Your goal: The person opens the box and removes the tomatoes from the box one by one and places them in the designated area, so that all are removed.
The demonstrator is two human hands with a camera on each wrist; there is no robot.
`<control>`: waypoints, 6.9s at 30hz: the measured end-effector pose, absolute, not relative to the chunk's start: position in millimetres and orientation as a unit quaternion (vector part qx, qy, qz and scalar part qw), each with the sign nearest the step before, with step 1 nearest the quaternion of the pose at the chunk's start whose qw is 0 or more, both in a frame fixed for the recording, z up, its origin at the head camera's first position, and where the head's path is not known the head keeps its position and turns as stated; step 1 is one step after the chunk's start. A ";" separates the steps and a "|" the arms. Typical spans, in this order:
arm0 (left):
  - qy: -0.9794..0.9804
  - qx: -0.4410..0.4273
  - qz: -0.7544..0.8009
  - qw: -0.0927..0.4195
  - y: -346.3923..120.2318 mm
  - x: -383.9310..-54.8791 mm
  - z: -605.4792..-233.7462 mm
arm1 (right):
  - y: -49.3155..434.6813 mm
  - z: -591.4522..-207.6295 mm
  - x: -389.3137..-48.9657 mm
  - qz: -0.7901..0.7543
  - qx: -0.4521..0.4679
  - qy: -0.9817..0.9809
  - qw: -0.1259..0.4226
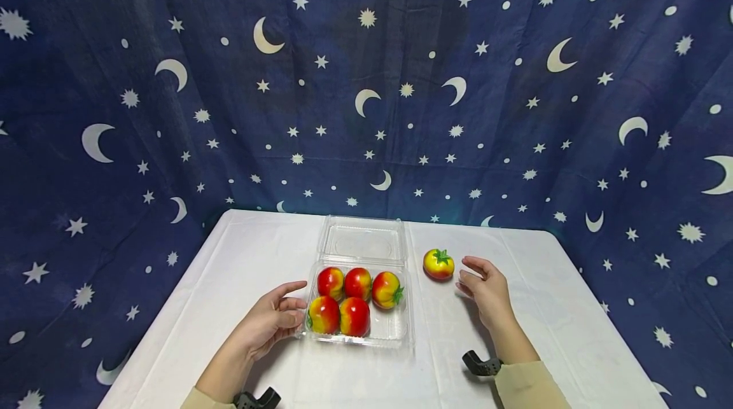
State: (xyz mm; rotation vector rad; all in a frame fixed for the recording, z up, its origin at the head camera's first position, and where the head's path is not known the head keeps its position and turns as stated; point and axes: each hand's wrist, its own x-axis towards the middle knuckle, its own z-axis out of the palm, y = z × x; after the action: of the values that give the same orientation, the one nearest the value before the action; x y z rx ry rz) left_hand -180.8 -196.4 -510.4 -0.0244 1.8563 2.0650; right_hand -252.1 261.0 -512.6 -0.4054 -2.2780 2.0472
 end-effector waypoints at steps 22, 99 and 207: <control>0.660 -0.021 0.728 0.184 -196.6 -181.5 -509.9 | 214.6 -478.5 -236.4 0.675 -0.043 -0.737 0.004; 0.646 -0.014 0.736 0.202 -197.5 -185.6 -510.7 | 143.3 -491.9 -240.5 0.451 0.080 -0.888 -0.041; 0.649 -0.016 0.735 0.194 -195.9 -184.2 -510.2 | 134.2 -472.9 -227.0 0.329 0.175 -0.920 -0.121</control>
State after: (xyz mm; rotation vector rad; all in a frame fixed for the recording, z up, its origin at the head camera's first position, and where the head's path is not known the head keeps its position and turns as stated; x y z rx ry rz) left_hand -184.2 -195.9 -510.2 -0.0442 1.8204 2.0610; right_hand -227.0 134.2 -472.9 0.5957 -3.1361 1.1224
